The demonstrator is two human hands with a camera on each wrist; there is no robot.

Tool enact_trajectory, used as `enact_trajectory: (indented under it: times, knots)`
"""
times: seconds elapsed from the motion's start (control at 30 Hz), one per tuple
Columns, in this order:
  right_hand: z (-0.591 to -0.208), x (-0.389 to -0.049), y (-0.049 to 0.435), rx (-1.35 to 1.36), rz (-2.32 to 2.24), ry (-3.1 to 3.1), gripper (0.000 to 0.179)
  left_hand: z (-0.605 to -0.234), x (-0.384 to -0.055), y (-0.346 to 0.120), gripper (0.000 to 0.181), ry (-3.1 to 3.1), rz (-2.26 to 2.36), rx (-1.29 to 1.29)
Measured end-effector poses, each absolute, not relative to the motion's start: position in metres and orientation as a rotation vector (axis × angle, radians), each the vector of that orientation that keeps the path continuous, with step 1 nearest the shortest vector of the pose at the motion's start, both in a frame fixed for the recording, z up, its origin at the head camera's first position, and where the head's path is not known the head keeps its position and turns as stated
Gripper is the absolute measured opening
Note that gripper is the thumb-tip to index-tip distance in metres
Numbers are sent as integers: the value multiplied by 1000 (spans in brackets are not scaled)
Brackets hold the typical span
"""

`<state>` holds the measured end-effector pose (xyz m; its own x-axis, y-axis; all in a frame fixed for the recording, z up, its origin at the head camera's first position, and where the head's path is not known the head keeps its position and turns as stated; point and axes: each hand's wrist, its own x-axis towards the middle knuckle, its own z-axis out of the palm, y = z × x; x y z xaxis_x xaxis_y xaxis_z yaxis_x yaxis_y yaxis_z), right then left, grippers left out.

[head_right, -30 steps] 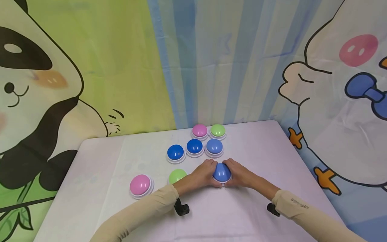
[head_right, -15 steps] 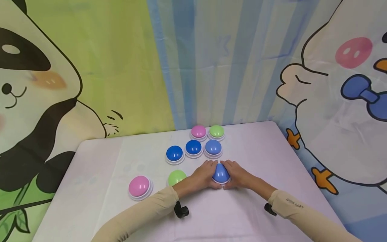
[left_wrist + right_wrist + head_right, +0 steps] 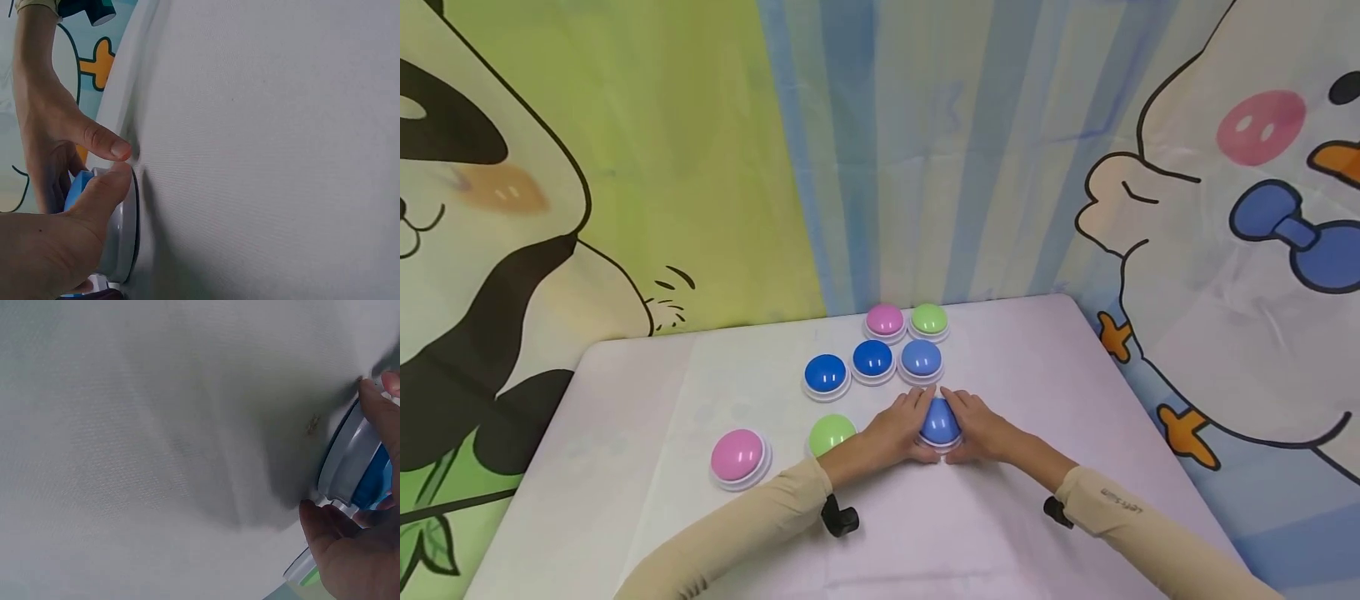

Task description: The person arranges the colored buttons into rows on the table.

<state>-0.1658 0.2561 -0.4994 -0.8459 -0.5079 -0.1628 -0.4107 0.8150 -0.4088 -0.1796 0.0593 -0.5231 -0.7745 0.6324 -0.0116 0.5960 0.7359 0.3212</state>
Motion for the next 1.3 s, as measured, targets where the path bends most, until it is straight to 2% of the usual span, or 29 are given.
enact_trajectory:
  times: [0.13,0.3,0.57,0.8,1.03,1.3]
  knots:
    - [-487,-164,258,-750,-500,2814,108,-515,-182,47,109,2806,499,1003]
    - [-468,-171,258,-795,-500,2914,97,-498,-194,31,100,2827,508,979]
    - [-453,-219,217,-886,-442,2888,82,-483,-242,-1,91,2908,530,807]
    - [-461,-261,174,-854,-334,2793,71,-495,-275,-15,90,2821,540,698]
    - [-477,-280,157,-823,-410,2722,75,-502,-283,-16,87,2769,541,647]
    - [-476,-286,151,-740,-507,2638,81,-502,-287,-20,87,2784,511,645]
